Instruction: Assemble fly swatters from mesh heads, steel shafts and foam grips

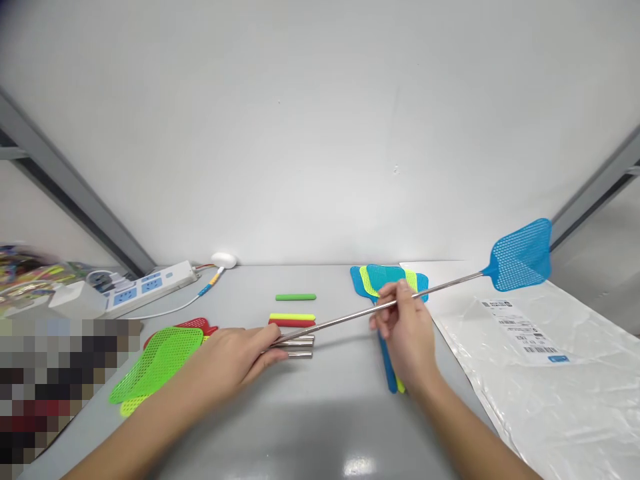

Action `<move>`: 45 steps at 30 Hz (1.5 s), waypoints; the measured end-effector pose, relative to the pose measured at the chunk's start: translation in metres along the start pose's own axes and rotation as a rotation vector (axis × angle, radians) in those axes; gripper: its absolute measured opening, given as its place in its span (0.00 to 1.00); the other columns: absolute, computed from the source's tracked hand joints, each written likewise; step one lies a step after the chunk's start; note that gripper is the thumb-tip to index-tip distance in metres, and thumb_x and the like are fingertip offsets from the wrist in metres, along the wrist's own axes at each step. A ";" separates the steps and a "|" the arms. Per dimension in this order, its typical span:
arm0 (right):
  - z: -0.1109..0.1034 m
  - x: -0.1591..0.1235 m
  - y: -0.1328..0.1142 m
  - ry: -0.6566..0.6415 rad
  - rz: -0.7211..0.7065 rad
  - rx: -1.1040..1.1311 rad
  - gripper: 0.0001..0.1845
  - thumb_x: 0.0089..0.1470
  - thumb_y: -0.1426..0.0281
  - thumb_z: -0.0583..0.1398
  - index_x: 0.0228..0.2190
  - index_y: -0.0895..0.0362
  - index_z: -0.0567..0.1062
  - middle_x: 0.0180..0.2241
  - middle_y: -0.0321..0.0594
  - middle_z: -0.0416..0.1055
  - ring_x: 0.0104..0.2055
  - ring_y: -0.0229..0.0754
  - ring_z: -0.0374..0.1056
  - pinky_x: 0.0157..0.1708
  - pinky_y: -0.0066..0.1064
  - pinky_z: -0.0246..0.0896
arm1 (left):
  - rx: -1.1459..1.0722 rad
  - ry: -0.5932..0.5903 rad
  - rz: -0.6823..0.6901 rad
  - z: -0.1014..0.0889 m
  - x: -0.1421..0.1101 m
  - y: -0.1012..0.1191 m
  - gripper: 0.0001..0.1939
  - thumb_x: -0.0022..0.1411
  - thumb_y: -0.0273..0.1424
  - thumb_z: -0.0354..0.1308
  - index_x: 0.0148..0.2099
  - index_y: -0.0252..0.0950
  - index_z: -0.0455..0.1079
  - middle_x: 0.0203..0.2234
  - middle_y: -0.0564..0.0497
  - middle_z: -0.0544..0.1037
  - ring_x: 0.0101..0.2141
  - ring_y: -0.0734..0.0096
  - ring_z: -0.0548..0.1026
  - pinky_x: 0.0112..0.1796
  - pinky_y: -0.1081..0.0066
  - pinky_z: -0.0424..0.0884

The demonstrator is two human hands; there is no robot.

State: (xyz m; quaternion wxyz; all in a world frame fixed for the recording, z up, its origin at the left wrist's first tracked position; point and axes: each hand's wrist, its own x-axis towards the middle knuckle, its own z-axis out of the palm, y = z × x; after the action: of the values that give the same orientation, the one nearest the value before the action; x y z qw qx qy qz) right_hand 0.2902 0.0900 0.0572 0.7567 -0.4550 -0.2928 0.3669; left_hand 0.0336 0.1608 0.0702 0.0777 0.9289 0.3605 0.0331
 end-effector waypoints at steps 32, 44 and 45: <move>-0.045 0.041 -0.037 0.234 -0.099 0.111 0.17 0.62 0.65 0.52 0.21 0.53 0.64 0.12 0.26 0.49 0.11 0.31 0.42 0.16 0.26 0.54 | 0.296 0.370 -0.423 -0.035 -0.001 -0.064 0.24 0.69 0.41 0.34 0.28 0.39 0.64 0.17 0.51 0.70 0.22 0.64 0.68 0.25 0.69 0.45; 0.010 -0.018 0.013 -0.174 0.219 -0.014 0.17 0.55 0.53 0.61 0.30 0.55 0.73 0.16 0.28 0.60 0.13 0.30 0.54 0.23 0.32 0.65 | 0.208 0.312 -0.190 -0.002 0.005 -0.023 0.24 0.72 0.41 0.33 0.28 0.39 0.62 0.16 0.54 0.71 0.19 0.68 0.67 0.25 0.68 0.44; 0.011 -0.020 0.013 -0.159 0.226 -0.028 0.17 0.54 0.53 0.61 0.31 0.55 0.74 0.16 0.28 0.61 0.13 0.31 0.54 0.23 0.32 0.66 | 0.205 0.311 -0.201 -0.003 0.005 -0.028 0.25 0.72 0.41 0.33 0.28 0.39 0.63 0.16 0.53 0.71 0.20 0.68 0.67 0.24 0.68 0.44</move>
State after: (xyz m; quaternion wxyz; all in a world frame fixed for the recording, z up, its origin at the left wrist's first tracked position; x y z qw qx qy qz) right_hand 0.2671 0.0830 0.0482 0.6784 -0.4651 -0.3041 0.4806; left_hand 0.0187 0.1849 0.0690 -0.0709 0.8750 0.4605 0.1311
